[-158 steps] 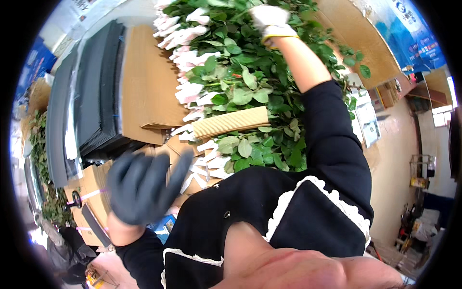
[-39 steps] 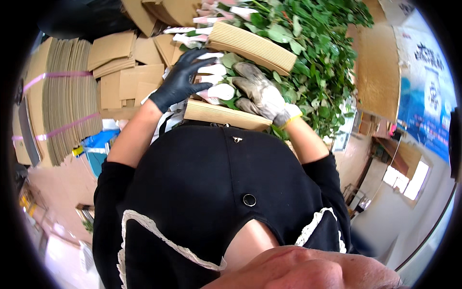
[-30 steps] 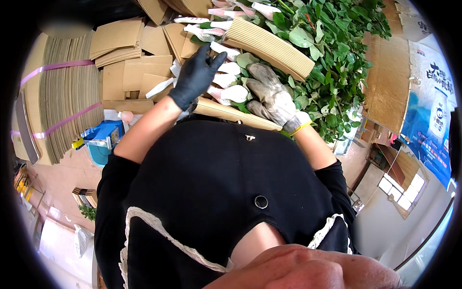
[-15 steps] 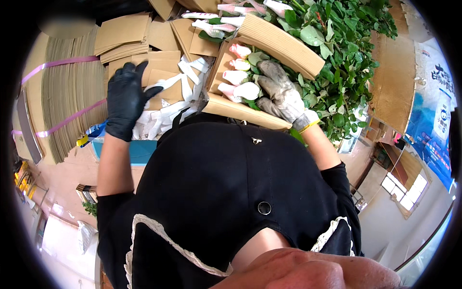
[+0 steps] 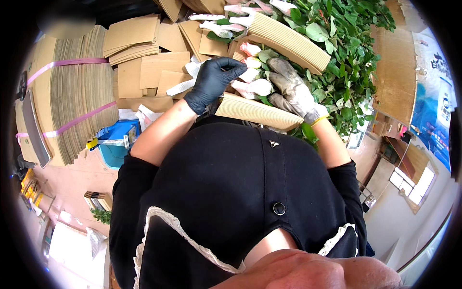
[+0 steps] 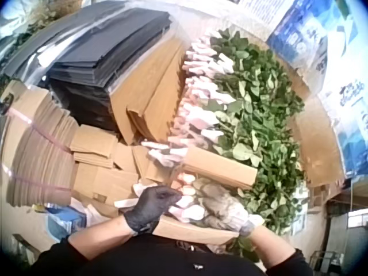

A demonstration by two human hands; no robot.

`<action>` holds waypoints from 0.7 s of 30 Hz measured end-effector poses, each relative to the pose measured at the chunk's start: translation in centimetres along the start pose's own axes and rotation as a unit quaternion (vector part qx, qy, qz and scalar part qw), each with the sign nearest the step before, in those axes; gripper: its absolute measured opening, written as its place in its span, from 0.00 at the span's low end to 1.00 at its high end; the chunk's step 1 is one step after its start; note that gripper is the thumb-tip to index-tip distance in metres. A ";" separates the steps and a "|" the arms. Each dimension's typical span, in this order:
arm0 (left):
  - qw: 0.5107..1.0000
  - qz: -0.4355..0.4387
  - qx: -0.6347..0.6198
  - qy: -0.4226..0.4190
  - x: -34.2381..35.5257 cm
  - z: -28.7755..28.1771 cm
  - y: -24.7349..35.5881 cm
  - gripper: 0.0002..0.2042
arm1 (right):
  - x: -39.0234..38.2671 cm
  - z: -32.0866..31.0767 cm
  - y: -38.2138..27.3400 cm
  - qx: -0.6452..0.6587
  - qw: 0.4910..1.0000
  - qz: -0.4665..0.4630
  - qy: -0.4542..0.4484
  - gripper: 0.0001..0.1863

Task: The person arranges pink roses and green leaves into a cardboard box, then places a black foam insert over the arrangement. They continue to adjust the flowers and leaves within the box, ensuring they fit properly around the foam insert.

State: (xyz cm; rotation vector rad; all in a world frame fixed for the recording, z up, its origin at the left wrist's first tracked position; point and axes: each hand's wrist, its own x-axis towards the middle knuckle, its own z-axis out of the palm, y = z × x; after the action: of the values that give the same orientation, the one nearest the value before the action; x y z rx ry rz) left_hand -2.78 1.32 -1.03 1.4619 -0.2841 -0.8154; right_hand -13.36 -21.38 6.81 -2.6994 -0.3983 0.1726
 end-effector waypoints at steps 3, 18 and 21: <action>0.999 0.016 -0.008 -0.034 0.2 -0.4 -0.3 0.08 | -0.1 0.0 -0.2 0.002 1.000 0.008 -0.002 0.26; 0.934 0.111 0.316 0.120 -4.1 -12.1 2.4 0.12 | -0.3 0.7 0.4 0.000 1.000 0.000 -0.002 0.26; 0.843 0.180 0.502 0.063 -5.3 -10.1 3.0 0.20 | -0.1 0.2 -0.3 0.008 1.000 0.020 -0.007 0.26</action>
State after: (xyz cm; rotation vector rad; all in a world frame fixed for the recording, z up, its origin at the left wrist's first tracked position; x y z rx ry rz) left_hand 0.81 12.16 2.06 2.3212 -0.9579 -0.2157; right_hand -13.53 -21.07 6.71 -2.6933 -0.3448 0.2049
